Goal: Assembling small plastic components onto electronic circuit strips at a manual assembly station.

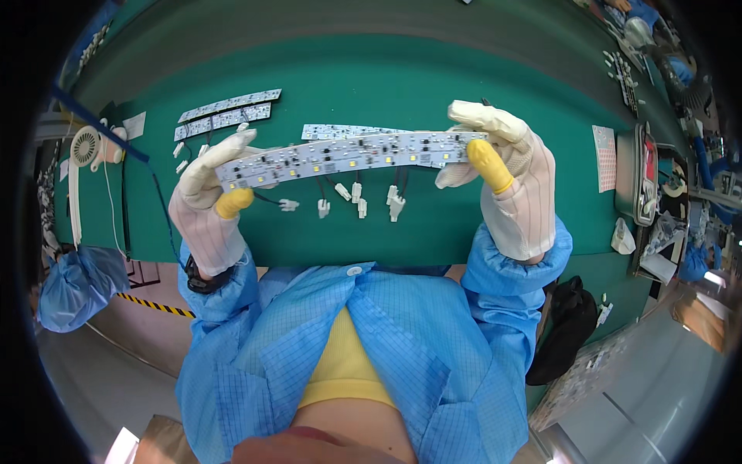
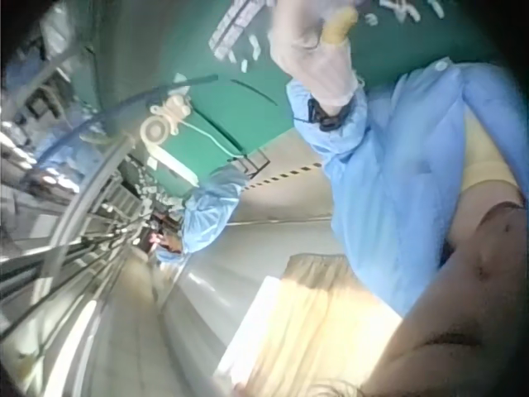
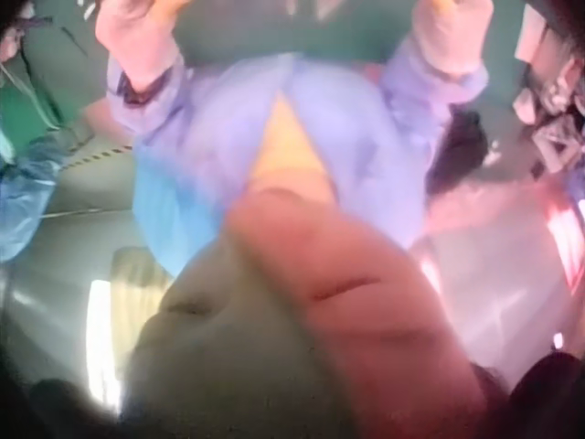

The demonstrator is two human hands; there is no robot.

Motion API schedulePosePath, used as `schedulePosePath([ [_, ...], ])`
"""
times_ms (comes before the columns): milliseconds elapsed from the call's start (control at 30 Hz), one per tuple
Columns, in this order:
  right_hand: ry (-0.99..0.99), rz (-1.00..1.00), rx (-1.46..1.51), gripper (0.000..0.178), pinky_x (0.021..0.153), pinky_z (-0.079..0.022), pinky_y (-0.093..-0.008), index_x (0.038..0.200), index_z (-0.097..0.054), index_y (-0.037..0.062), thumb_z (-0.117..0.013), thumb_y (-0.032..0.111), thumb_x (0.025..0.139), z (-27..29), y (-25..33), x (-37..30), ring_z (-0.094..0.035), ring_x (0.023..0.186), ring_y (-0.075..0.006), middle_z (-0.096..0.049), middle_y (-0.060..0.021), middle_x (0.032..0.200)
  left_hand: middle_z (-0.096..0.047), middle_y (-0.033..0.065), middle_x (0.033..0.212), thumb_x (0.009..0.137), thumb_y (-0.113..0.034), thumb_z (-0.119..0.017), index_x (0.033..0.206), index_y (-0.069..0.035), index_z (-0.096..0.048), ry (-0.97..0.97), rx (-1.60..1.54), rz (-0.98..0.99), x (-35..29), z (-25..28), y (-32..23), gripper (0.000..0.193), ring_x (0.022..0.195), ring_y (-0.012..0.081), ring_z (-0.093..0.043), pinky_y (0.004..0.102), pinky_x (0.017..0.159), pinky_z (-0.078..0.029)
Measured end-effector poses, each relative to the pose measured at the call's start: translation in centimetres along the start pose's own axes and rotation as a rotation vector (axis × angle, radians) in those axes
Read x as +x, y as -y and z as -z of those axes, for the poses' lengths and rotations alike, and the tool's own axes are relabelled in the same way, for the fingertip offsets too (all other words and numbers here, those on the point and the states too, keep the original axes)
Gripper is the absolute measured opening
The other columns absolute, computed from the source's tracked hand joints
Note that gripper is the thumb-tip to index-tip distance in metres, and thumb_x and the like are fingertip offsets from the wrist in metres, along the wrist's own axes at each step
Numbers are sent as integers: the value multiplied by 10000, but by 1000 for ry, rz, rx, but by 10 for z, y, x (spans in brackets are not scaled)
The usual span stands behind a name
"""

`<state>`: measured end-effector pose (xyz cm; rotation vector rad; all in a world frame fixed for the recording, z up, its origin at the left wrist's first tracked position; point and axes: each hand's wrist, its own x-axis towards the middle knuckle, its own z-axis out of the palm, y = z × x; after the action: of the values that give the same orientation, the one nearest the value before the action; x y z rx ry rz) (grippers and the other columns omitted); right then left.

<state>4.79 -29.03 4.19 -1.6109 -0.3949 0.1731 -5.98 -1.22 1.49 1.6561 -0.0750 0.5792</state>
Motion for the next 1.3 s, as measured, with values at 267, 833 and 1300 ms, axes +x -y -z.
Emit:
schedulePosePath([
  [267,131,98,56,404,602,-494,-244,1150,-553,-52,-606,248,885,3,3,-1,-627,589,-160,-633,-164,1065,-639,164,1074,787,-221,-742,1147,87,-576,-34,-31,233,1,6,-7,502,935,184,-640,262,831,-493],
  [833,208,-34,75,269,621,-506,-220,1098,-616,1,-634,148,874,-11,28,-1,-653,672,-120,-668,-95,862,-639,198,1061,820,-255,-709,1158,69,-560,-133,-24,80,0,14,19,491,964,235,-631,329,879,-492],
  [1300,346,-132,344,503,628,-564,-279,1220,-507,-86,-632,261,878,-3,17,-2,-676,808,-224,-646,-208,980,-654,101,1039,852,-570,-557,1134,15,-625,-55,270,245,6,18,24,653,872,122,-604,197,700,-451],
])
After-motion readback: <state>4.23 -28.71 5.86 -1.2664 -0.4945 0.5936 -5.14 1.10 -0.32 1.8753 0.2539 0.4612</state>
